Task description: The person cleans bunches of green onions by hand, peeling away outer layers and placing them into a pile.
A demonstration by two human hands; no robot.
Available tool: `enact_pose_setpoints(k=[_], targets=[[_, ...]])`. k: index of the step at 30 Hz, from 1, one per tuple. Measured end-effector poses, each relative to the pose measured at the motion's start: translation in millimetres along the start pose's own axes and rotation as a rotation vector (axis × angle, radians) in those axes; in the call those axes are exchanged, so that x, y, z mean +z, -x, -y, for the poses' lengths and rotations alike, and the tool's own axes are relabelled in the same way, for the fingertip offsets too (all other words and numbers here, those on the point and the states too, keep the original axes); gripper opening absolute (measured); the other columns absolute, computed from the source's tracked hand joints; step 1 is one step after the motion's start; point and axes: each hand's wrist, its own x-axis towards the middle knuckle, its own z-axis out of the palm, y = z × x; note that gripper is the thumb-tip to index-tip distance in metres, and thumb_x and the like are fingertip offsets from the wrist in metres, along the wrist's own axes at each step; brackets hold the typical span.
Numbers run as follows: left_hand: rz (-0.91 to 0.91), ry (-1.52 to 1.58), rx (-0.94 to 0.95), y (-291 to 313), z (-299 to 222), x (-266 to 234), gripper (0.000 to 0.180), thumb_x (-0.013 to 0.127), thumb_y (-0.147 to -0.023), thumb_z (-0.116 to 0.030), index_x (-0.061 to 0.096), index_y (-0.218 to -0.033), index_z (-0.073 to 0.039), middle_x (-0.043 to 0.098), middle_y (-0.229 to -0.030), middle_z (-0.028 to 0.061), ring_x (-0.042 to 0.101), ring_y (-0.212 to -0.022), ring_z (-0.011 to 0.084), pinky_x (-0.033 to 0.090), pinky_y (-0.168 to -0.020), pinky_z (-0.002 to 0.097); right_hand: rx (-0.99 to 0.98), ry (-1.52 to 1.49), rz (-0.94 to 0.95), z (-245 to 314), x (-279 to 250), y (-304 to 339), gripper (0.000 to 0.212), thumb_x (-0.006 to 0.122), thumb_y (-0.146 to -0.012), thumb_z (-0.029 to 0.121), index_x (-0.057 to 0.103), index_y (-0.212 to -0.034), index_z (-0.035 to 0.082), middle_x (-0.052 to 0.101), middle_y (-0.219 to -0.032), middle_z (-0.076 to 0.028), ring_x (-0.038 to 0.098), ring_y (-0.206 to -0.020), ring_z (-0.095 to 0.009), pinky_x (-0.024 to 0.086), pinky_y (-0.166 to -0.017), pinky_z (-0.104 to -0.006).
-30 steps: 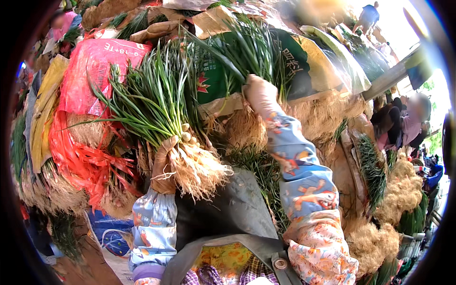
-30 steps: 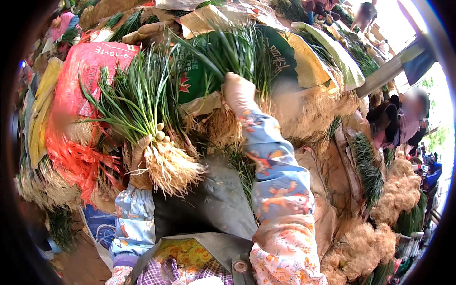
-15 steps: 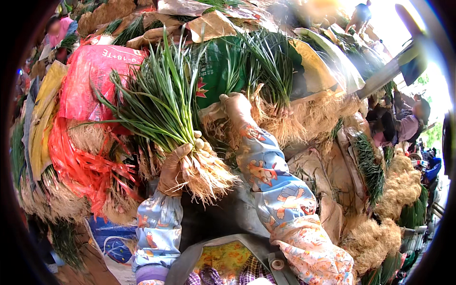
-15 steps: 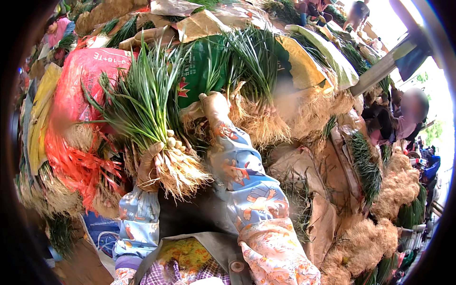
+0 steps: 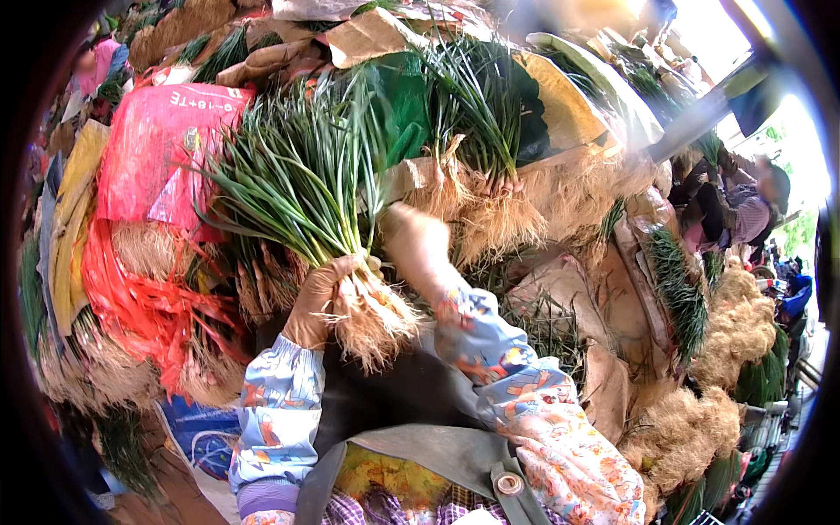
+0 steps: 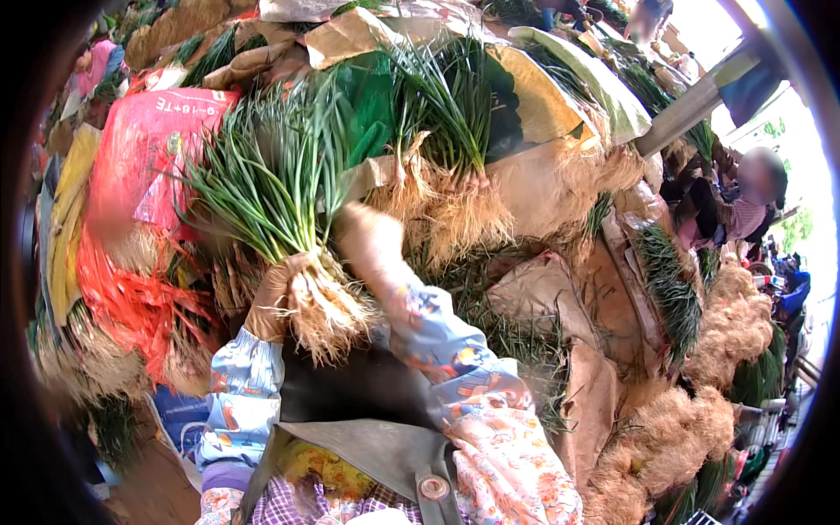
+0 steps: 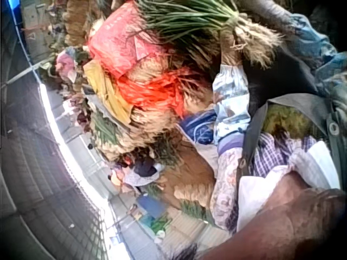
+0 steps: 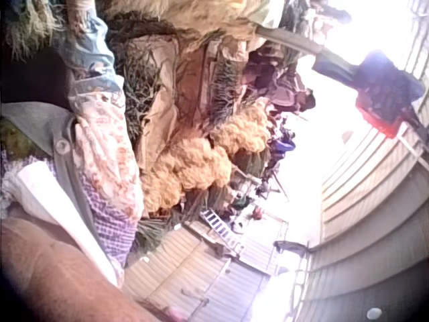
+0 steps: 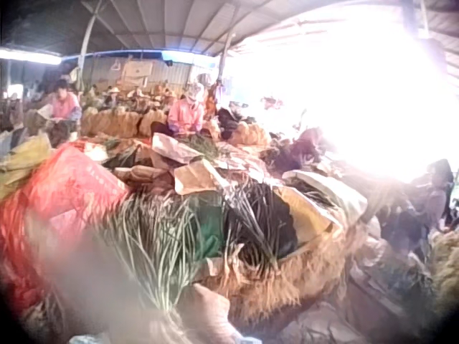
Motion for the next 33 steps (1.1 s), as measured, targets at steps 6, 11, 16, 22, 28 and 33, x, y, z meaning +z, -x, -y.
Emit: enact_pose_setpoints(k=[6,11,16,22,28,33], targets=[[0.201,0.258,0.162,7.9,-1.9,0.8,0.049,0.057,-0.082,-0.020,0.040,-0.121,0.004,0.058,-0.097,0.0140,0.059,-0.083,0.0227,0.050,-0.076,0.0341,-0.168,0.070,0.517,-83.7,-12.0,25.7,0.029,0.049,-0.084,0.030,0.064,-0.079,0.005,0.062,-0.069,-0.012,0.062,-0.065,-0.024,0.049,-0.063,-0.0363],[0.142,0.192,0.159,7.8,-6.7,7.1,0.050,0.058,-0.081,-0.019,0.039,-0.122,0.004,0.058,-0.097,0.0141,0.059,-0.083,0.0228,0.050,-0.076,0.0344,0.140,0.153,-0.044,-34.9,-56.4,-36.8,0.032,0.060,-0.080,0.036,0.055,-0.084,0.005,0.060,-0.074,-0.018,0.062,-0.074,-0.029,0.049,-0.064,-0.0399],[0.142,0.184,0.170,7.4,-8.2,6.5,0.052,0.058,-0.080,-0.019,0.039,-0.124,0.003,0.058,-0.097,0.0142,0.059,-0.083,0.0230,0.050,-0.076,0.0347,0.183,0.321,-0.028,-82.1,-59.5,-112.0,0.036,0.063,-0.074,0.033,0.060,-0.093,0.003,0.063,-0.086,-0.017,0.062,-0.083,-0.030,0.048,-0.073,-0.0386],[0.129,0.156,0.176,7.1,-7.4,1.0,0.054,0.059,-0.080,-0.018,0.037,-0.125,0.003,0.058,-0.096,0.0144,0.059,-0.083,0.0231,0.050,-0.075,0.0350,0.202,0.551,-0.179,-160.0,-101.9,-114.4,0.033,0.062,-0.074,0.032,0.059,-0.093,0.005,0.062,-0.091,-0.015,0.060,-0.085,-0.030,0.048,-0.072,-0.0394],[0.113,0.109,0.186,7.7,-12.7,14.2,0.056,0.059,-0.079,-0.018,0.036,-0.127,0.002,0.058,-0.096,0.0145,0.058,-0.083,0.0233,0.050,-0.075,0.0354,0.139,0.381,-0.168,-62.5,-71.2,-107.3,0.034,0.059,-0.078,0.037,0.059,-0.087,0.005,0.061,-0.088,-0.014,0.061,-0.083,-0.028,0.048,-0.069,-0.0403],[0.091,0.125,0.213,13.7,-14.4,29.3,0.056,0.059,-0.079,-0.018,0.037,-0.126,0.003,0.058,-0.095,0.0134,0.058,-0.083,0.0213,0.050,-0.075,0.0347,0.389,0.223,0.012,-104.3,-39.3,-161.9,0.040,0.066,-0.070,0.037,0.066,-0.092,0.004,0.064,-0.091,-0.016,0.063,-0.087,-0.029,0.049,-0.077,-0.0339]])
